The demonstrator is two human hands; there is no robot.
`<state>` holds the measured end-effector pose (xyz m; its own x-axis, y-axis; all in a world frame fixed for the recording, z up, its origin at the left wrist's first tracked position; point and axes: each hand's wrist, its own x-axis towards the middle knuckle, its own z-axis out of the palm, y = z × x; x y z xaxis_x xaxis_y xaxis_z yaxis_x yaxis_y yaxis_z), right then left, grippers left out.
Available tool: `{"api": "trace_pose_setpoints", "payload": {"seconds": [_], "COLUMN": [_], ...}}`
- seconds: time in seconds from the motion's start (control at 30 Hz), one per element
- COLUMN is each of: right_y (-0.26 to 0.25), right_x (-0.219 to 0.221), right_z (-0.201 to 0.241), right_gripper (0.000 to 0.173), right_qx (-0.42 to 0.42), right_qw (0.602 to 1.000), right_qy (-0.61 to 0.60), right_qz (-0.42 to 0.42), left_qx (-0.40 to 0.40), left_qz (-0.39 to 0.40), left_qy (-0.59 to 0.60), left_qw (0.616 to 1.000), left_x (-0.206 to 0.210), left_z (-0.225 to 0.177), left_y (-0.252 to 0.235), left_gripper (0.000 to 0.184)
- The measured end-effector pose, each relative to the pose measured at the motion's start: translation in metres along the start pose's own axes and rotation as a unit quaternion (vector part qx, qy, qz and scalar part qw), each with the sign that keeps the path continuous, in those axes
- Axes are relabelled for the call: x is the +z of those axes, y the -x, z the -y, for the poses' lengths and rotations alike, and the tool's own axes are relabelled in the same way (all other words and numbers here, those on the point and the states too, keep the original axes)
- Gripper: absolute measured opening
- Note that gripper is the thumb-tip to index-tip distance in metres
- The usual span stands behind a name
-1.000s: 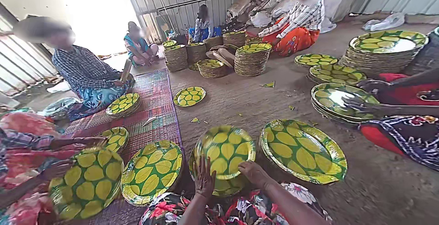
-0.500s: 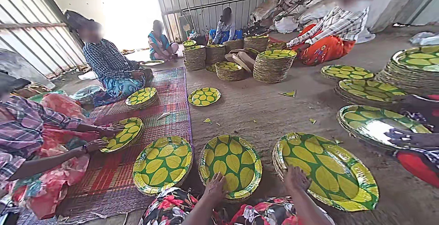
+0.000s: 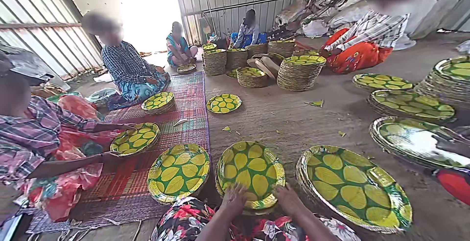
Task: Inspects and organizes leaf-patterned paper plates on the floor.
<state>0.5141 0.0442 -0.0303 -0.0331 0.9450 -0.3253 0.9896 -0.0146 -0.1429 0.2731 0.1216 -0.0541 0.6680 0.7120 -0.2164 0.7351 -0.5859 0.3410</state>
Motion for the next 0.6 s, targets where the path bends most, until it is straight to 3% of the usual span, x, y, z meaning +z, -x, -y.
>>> {"api": "trace_pose_setpoints", "payload": {"seconds": [0.07,0.13,0.2,0.23,0.33,0.6], "right_y": [0.005,0.011,0.014,0.014,0.016,0.026], "right_x": [-0.003,-0.011,-0.016,-0.014,-0.014,-0.025], "right_z": [-0.012,-0.028,-0.046,-0.056,-0.067,-0.057], "right_gripper": [0.052,0.060,0.068,0.065,0.048,0.039], "right_qx": [0.132,0.258,0.358,0.389,0.411,0.396], "right_qw": [0.988,0.948,0.915,0.907,0.903,0.868], "right_qy": [-0.027,-0.072,-0.109,-0.108,-0.102,-0.133], "right_qz": [-0.070,-0.170,-0.150,-0.119,-0.068,-0.268], "left_qx": [-0.014,-0.024,-0.020,-0.016,-0.010,-0.004], "left_qz": [0.116,0.121,0.109,0.105,0.091,0.090], "left_qy": [0.008,0.019,0.017,0.014,0.013,0.039], "left_qw": [0.993,0.992,0.994,0.994,0.996,0.995], "left_x": [0.009,0.008,0.004,0.004,0.004,-0.001], "left_z": [0.004,0.002,0.004,0.004,0.004,0.007], "left_y": [-0.002,-0.003,-0.006,-0.007,-0.008,-0.006], "left_gripper": [0.063,0.062,0.056,0.055,0.052,0.043]}}
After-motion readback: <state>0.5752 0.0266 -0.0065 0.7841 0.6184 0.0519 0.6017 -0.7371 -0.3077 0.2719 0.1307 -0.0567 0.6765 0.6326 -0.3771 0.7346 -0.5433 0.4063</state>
